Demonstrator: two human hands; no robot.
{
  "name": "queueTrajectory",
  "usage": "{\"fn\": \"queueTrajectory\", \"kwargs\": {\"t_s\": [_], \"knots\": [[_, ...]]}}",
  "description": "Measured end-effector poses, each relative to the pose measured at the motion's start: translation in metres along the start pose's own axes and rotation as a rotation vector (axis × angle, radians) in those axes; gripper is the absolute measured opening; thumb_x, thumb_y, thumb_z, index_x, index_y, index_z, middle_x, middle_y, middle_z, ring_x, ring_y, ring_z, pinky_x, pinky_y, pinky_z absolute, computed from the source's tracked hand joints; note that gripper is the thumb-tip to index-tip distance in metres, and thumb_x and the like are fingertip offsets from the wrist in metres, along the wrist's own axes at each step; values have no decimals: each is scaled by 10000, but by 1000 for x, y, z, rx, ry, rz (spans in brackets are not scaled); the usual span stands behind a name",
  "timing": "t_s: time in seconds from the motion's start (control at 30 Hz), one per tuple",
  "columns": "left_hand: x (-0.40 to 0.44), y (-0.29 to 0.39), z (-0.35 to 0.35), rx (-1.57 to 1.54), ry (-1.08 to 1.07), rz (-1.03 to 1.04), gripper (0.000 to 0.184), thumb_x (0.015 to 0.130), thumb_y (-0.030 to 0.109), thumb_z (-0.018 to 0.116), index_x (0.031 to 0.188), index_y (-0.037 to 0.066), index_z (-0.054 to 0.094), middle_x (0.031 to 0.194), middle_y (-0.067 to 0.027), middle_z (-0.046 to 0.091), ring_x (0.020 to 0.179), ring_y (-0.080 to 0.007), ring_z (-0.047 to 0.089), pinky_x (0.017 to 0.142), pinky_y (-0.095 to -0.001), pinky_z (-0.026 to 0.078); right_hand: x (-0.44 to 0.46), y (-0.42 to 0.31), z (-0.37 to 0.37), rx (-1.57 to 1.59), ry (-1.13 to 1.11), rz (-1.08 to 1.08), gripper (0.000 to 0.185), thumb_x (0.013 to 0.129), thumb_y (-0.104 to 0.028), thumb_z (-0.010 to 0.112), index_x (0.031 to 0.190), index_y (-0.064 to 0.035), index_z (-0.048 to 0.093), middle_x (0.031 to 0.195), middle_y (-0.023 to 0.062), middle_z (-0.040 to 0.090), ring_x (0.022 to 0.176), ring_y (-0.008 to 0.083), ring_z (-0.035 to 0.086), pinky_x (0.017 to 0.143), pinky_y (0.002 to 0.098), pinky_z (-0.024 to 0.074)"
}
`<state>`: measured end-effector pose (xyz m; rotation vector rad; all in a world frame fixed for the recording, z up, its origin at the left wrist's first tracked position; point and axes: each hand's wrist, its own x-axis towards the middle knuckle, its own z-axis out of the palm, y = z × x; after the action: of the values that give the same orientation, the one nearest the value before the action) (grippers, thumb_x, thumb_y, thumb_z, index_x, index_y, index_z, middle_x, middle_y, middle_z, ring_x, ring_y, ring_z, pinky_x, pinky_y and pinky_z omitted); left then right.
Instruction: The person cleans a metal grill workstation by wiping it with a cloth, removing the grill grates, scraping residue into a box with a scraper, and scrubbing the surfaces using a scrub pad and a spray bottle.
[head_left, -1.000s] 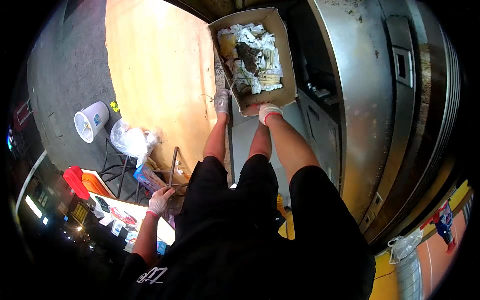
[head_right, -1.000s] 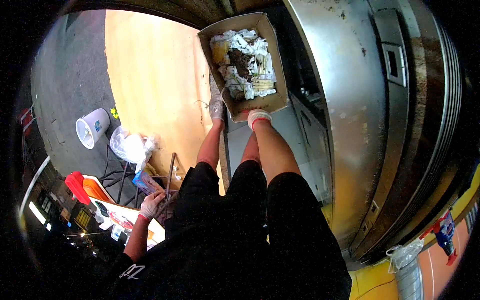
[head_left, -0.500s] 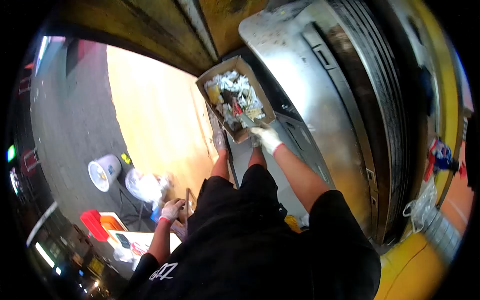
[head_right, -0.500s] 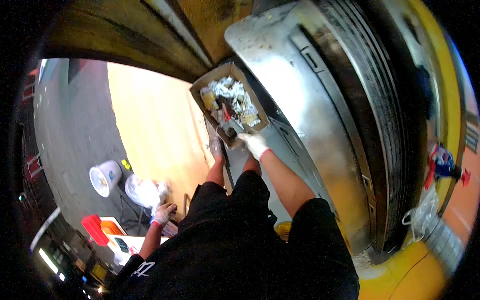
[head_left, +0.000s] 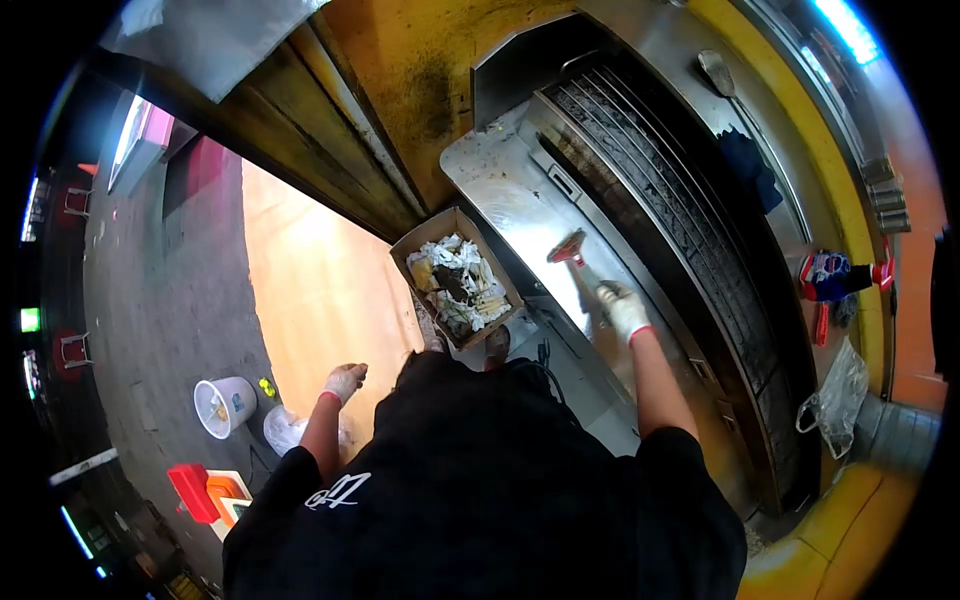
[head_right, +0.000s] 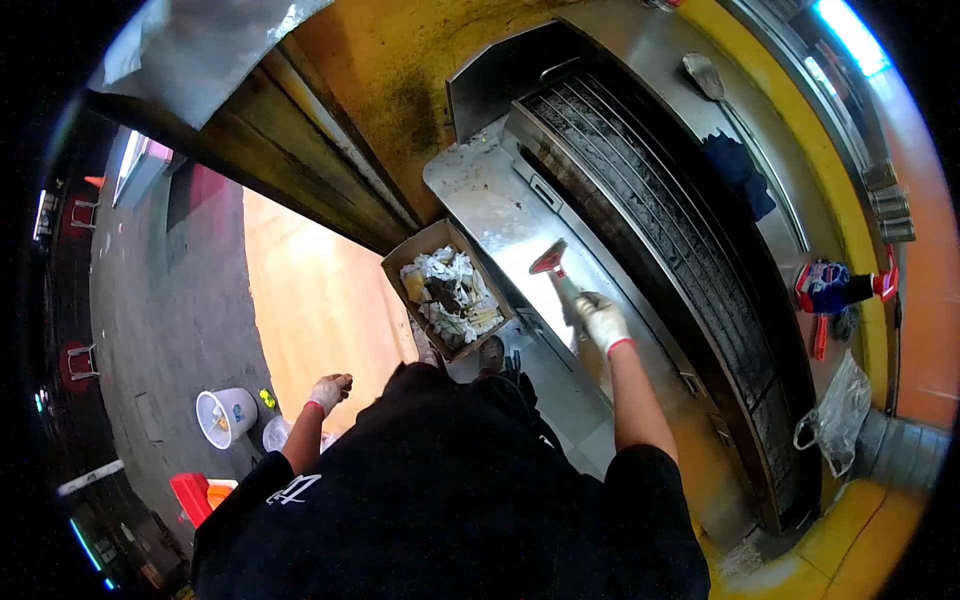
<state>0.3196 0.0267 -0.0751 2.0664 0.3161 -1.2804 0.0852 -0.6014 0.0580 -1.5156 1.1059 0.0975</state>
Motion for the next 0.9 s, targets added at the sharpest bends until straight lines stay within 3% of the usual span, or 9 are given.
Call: {"fn": "queueTrajectory", "kwargs": {"t_s": [0.07, 0.33, 0.43, 0.47, 0.53, 0.6, 0.63, 0.7, 0.9], "knots": [[-14, 16, 7, -24, 23, 32, 452, 982, 418, 641, 1055, -20, 726, 868, -67, 700, 770, -170, 624, 742, -328, 511, 35, 12, -21, 71, 52, 22, 282, 1015, -255, 661, 1165, -30, 741, 825, 34, 727, 575, 123, 613, 486, 313, 488], [-23, -25, -20, 43, 2, -94, 444, 971, 414, 632, 984, -22, 721, 873, -81, 704, 782, -186, 650, 754, -329, 529, 131, -64, 12, -246, -23, -50, 286, 973, -300, 674, 1061, -47, 775, 727, 70, 689, 533, 169, 616, 485, 356, 476], [-20, -40, -41, -10, -11, -191, 451, 964, 422, 640, 1029, -18, 717, 905, -87, 706, 771, -182, 633, 709, -325, 509, 174, -115, 50, -418, -67, -47, 426, 892, -387, 721, 1059, 3, 759, 918, 182, 765, 809, 292, 736, 757, 425, 559], [-21, -39, -49, -77, -21, -203, 432, 970, 397, 655, 1040, -25, 711, 874, -75, 689, 741, -180, 615, 678, -320, 494, 227, -94, 62, -421, -74, -194, 443, 882, -391, 739, 1059, 14, 762, 972, 208, 766, 866, 308, 739, 792, 434, 563], [-4, -54, -79, 69, -109, 60, 398, 971, 376, 672, 1021, -18, 701, 837, -59, 659, 704, -166, 587, 647, -309, 471, 215, -161, 90, -499, -41, -2, 462, 876, -376, 759, 1055, 50, 755, 1018, 230, 761, 910, 290, 735, 816, 416, 564], [11, -61, -107, 100, -164, 195, 367, 972, 360, 684, 996, -7, 692, 800, -41, 627, 668, -152, 559, 621, -300, 451, 238, -187, 114, -501, -80, 23, 401, 919, -361, 748, 1063, 12, 764, 817, 120, 702, 549, 232, 614, 464, 412, 485], [18, -63, -122, 161, -166, 212, 340, 975, 330, 683, 1039, -4, 685, 847, -60, 667, 728, -209, 621, 676, -338, 503, 245, -198, 123, -512, -69, -3, 384, 910, -349, 758, 1050, 8, 768, 815, 119, 700, 548, 229, 612, 455, 413, 481], [31, -40, -141, -315, -95, -175, 352, 1004, 325, 667, 1029, -26, 661, 853, -55, 664, 705, -211, 621, 652, -344, 512, 246, -231, 142, -535, -99, 33, 341, 893, -322, 779, 1021, -6, 775, 800, 118, 696, 549, 227, 612, 445, 409, 482], [45, 0, -203, -377, -53, -118, 298, 994, 312, 669, 1013, 14, 660, 801, -27, 613, 622, -123, 527, 556, -270, 397, 264, -312, 165, -860, -299, 78, 306, 847, -281, 778, 983, -7, 788, 851, 118, 738, 622, 239, 649, 554, 432, 525]]}}
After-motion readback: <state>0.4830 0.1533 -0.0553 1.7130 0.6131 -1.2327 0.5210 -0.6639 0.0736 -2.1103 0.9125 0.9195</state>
